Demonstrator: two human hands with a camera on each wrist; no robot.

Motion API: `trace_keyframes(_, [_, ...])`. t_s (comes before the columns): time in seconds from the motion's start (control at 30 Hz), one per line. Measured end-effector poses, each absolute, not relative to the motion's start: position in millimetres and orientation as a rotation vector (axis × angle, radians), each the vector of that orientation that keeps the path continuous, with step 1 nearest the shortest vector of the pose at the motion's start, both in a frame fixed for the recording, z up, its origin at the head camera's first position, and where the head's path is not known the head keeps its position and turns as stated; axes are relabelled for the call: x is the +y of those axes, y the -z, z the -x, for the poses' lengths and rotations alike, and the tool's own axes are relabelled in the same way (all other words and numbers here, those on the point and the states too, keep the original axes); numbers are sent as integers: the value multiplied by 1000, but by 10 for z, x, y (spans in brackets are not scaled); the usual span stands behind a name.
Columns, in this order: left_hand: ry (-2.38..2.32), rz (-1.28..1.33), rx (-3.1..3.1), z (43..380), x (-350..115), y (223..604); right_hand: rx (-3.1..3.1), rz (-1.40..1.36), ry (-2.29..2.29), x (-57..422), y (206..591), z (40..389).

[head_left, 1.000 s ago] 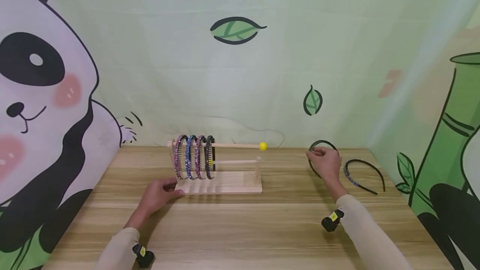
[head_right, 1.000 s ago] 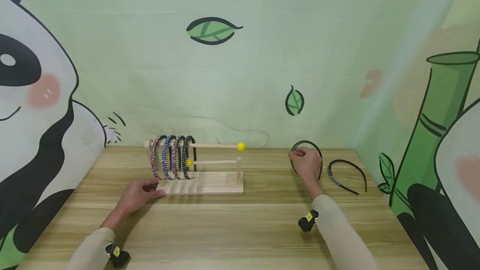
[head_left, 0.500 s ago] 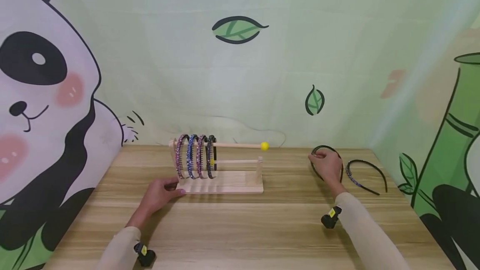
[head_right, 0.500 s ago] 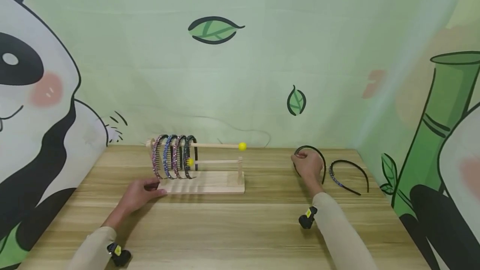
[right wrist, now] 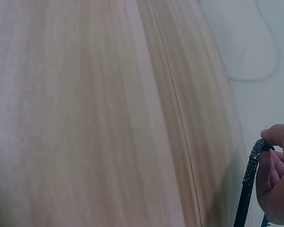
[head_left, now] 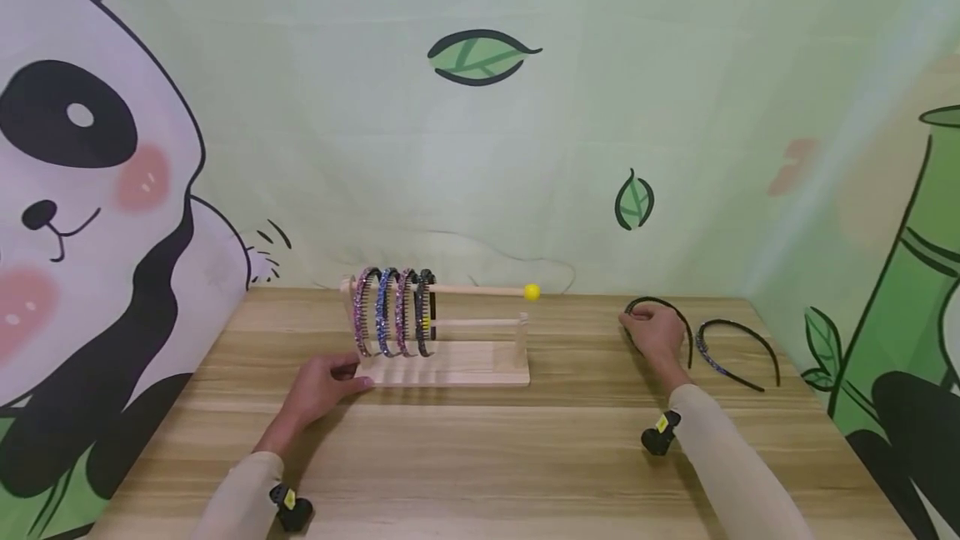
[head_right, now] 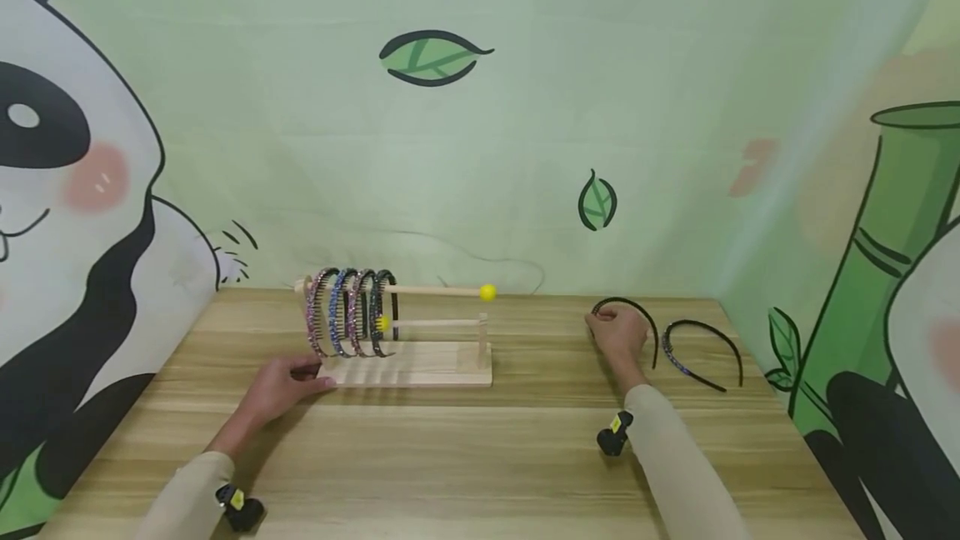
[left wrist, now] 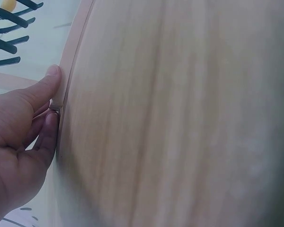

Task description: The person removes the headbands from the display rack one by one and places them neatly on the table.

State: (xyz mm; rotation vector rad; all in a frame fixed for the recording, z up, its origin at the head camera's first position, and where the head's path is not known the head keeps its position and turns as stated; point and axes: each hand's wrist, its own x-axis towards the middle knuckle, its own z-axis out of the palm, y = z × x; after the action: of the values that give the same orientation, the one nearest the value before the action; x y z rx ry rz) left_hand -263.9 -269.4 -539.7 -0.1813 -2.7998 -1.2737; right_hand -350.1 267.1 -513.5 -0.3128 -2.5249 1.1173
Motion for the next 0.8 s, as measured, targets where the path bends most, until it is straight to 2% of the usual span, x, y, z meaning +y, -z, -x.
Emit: trace_keyframes(0.8, [1295,163,-2800,2622,-2679,5373,-2597,356,-1133,2656,5285,3526])
